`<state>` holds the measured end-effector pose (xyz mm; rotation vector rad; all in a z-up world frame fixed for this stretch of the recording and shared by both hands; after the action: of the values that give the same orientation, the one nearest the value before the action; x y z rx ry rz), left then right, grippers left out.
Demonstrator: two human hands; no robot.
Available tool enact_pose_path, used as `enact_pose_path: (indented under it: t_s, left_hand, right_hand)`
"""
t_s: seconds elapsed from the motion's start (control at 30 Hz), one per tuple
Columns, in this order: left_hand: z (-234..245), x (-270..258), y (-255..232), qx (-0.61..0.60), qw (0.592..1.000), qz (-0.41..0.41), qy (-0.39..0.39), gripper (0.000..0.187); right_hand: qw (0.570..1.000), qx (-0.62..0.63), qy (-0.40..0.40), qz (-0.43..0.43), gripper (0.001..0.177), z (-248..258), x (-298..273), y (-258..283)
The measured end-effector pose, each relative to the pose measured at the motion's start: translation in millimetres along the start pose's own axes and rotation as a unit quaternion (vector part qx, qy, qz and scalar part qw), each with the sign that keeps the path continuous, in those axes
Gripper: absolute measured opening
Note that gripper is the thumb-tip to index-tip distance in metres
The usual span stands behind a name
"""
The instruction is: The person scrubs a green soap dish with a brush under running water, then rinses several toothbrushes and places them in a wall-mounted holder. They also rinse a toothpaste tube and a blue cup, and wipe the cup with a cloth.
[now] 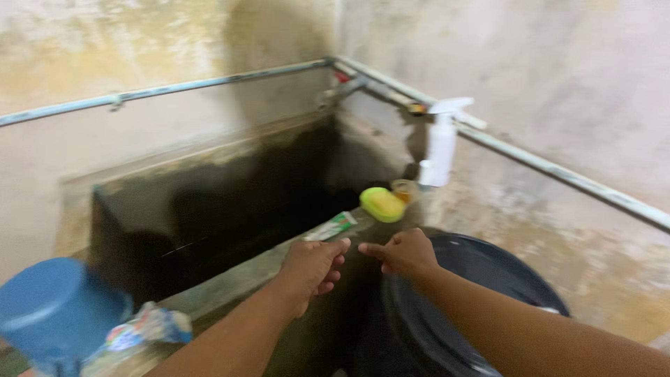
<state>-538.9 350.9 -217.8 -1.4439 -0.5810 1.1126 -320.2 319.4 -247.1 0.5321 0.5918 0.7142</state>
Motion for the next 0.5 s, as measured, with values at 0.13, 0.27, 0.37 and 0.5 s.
enact_pose_path:
  t_s: [0.13, 0.27, 0.37, 0.5]
  left_hand:
    - [58, 16, 21, -0.002, 0.999, 0.026, -0.029, 0.027]
    - [100, 32, 51, 0.016, 0.996, 0.070, -0.059, 0.024]
    - [122, 41, 70, 0.015, 0.993, 0.097, -0.062, 0.027]
    - [143, 43, 88, -0.001, 0.994, 0.094, -0.062, 0.023]
  right_hand:
    - [0.985, -0.111, -0.008, 0.135, 0.032, -75, 42, 52]
    - [0.913, -0.285, 0.001, 0.292, 0.062, -133, 77, 79]
    - [0.876, -0.411, 0.048, 0.249, 0.105, -160, 102, 80]
    - [0.853, -0.459, 0.060, 0.243, 0.101, -172, 110, 77]
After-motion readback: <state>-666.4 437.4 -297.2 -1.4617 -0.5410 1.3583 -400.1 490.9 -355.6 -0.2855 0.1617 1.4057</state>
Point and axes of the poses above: each hand's wrist, its own x-axis towards the middle knuckle, its own z-axis out of the back of the hand, y = z × x, the point moved 5 cm from there along x, towards the middle knuckle, and after that the axes turned 10 degrees about -z, right-handed, at the moved point
